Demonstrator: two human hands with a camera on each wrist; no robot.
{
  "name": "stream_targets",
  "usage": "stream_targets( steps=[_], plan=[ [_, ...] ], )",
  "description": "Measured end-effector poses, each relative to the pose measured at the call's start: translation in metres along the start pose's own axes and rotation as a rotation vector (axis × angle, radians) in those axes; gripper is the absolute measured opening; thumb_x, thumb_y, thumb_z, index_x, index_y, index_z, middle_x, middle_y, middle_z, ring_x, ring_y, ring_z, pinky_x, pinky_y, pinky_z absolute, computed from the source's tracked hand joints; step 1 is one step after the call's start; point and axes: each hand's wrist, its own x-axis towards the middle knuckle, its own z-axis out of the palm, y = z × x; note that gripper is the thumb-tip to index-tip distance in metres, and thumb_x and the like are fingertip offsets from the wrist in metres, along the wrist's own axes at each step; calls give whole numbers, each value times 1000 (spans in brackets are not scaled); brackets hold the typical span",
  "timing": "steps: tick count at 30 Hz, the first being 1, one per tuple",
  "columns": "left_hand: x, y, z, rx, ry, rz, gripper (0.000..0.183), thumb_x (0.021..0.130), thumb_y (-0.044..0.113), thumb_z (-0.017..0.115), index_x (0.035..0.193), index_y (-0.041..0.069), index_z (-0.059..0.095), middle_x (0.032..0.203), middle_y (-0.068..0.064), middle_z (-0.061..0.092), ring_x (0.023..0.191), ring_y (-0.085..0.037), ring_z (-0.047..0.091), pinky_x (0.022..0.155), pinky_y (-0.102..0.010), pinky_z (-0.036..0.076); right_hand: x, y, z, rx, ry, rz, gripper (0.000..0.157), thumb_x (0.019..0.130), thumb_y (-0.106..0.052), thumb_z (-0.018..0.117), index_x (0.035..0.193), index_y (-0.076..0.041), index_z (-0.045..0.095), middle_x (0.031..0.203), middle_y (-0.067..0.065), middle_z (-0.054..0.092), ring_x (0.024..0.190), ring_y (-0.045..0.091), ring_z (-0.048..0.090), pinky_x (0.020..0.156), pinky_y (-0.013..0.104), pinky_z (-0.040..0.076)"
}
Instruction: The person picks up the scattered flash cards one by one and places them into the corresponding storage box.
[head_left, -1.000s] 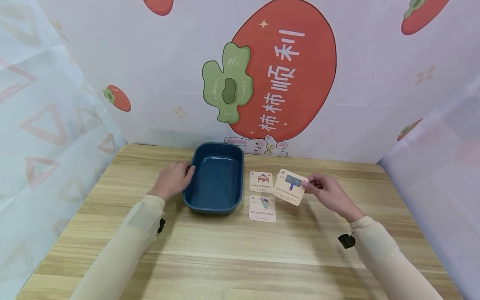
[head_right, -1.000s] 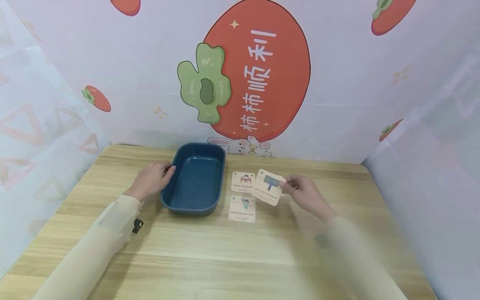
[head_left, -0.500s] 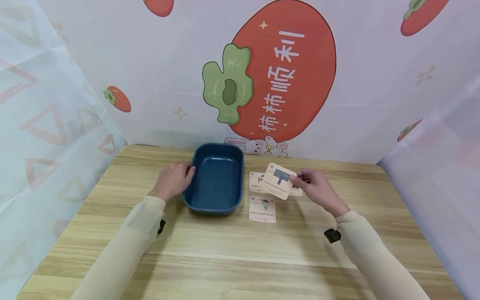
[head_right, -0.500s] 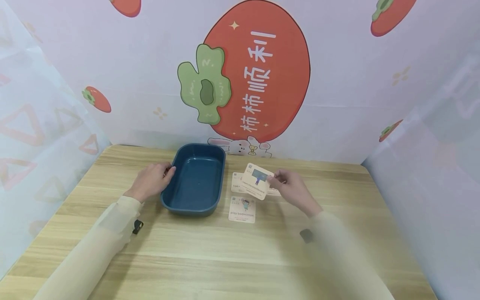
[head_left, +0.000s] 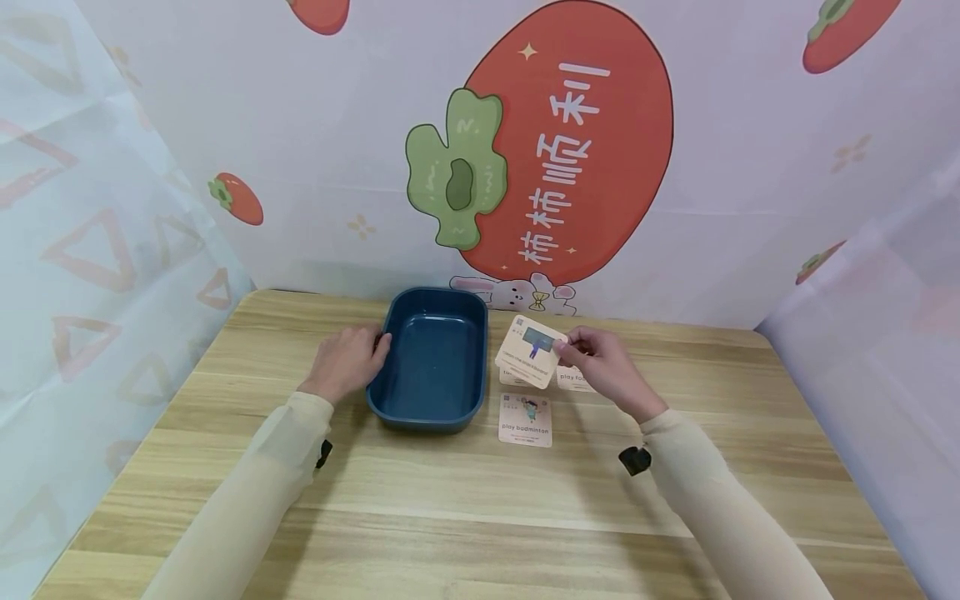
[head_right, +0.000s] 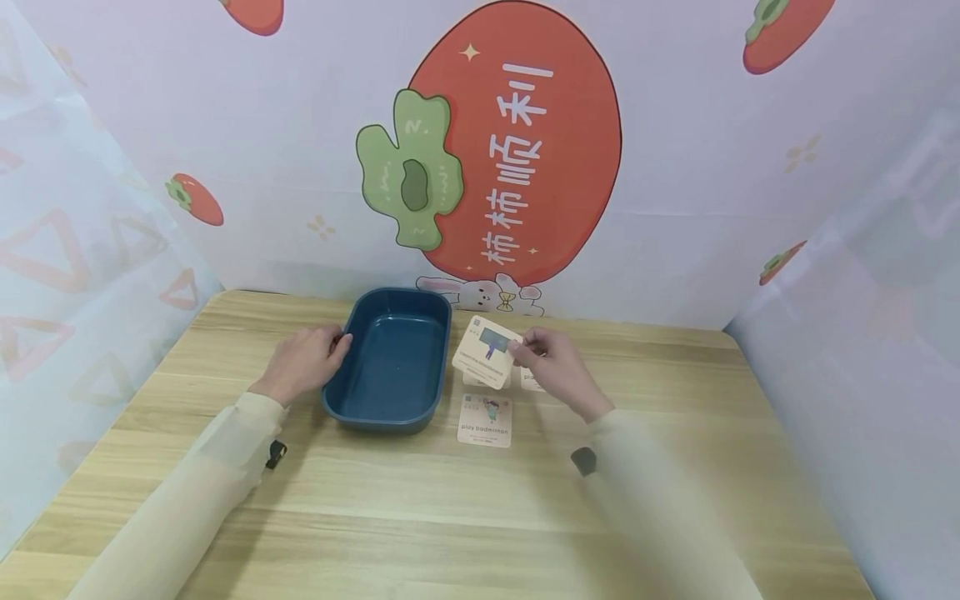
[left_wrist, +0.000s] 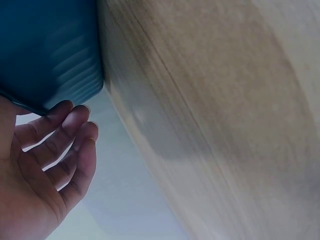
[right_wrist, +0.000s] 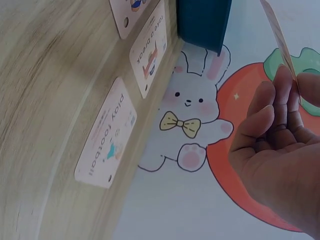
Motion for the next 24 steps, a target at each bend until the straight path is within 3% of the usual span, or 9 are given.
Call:
stream_targets(
  steps=[8, 12, 15, 19, 24],
  plan=[
    [0, 0, 1, 25, 19, 9, 34, 108, 26, 47, 78, 12, 54, 62, -3, 48, 52, -21, 48, 49, -35, 37, 11, -4, 16, 61, -17, 32, 20, 103, -18, 61, 100, 2, 63, 97, 15, 68, 94, 38, 64, 76, 39, 51],
    [0, 0, 1, 29, 20, 13, 35, 108, 26, 47, 77, 12, 53, 62, -3, 48, 52, -21, 48, 49, -35, 37, 16, -6, 24, 89, -23, 43, 20, 103, -17, 60, 100, 2, 63, 97, 15, 68, 98, 42, 64, 83, 47, 52],
    [0, -1, 2, 35, 21, 19, 35, 108, 26, 47, 76, 12, 53, 61, -3, 47, 52, -20, 48, 49, -35, 37, 19, -8, 30, 90, -29, 50, 20, 103, -18, 60, 101, 2, 64, 98, 15, 68, 95, 37, 64, 87, 53, 51],
    [0, -2, 3, 38, 23, 21, 35, 108, 26, 46, 76, 12, 53, 61, -3, 47, 52, -20, 48, 49, -34, 37, 23, -8, 36, 81, -34, 57, 21, 104, -19, 59, 102, 1, 65, 99, 14, 68, 88, 28, 62, 84, 50, 51],
    [0, -2, 3, 34, 23, 18, 36, 108, 26, 46, 75, 12, 52, 60, -3, 47, 51, -20, 47, 48, -34, 37, 29, -8, 42, 99, -41, 73, 22, 104, -20, 60, 101, 2, 64, 100, 15, 68, 90, 31, 62, 86, 49, 52]
  ],
)
